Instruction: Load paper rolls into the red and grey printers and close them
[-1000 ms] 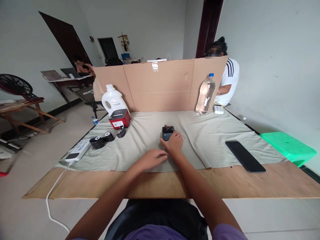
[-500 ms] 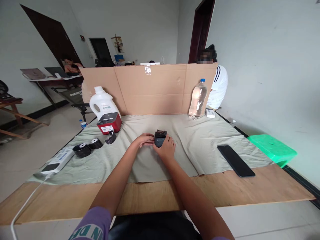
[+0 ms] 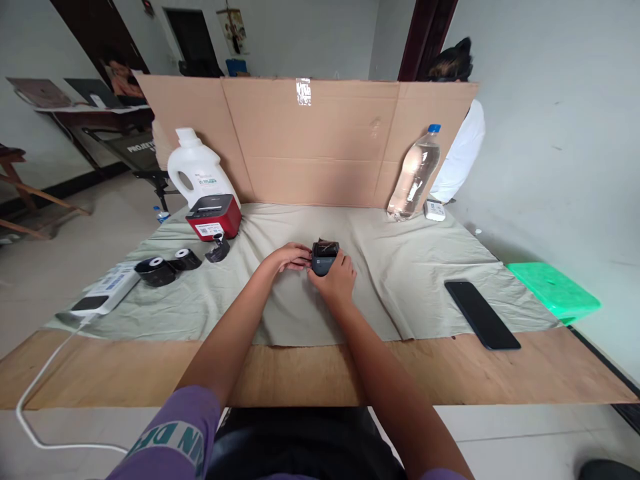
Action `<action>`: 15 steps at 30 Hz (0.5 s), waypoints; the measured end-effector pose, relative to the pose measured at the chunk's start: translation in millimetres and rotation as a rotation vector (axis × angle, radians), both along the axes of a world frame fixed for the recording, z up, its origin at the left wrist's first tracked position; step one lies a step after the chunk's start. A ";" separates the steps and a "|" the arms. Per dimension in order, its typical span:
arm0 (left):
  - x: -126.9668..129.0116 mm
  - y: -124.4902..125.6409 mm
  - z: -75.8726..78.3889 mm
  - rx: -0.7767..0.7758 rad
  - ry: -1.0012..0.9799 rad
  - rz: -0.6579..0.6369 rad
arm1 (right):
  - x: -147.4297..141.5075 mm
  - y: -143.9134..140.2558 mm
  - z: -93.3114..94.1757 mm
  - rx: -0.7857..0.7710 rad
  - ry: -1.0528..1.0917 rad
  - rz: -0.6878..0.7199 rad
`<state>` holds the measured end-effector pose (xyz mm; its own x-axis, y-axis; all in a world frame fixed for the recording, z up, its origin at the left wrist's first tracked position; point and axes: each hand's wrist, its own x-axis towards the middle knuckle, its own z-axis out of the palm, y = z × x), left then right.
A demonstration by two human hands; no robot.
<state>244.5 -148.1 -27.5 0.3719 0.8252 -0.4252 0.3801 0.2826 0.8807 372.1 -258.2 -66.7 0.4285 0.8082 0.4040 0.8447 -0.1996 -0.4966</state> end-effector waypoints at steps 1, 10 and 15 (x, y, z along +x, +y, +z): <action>0.3 0.0 -0.3 0.002 0.003 0.001 | 0.0 0.1 0.1 -0.003 0.003 -0.002; 4.1 -0.5 -0.7 0.014 0.042 0.008 | -0.8 -0.6 4.6 -0.009 0.026 0.006; 2.2 -0.7 -1.5 0.021 0.043 0.000 | -0.4 -0.5 5.0 -0.019 0.037 0.003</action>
<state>246.7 -148.8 -28.9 0.3540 0.8340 -0.4232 0.4179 0.2638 0.8694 371.7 -258.7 -61.7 0.4401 0.8169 0.3728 0.8267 -0.2065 -0.5234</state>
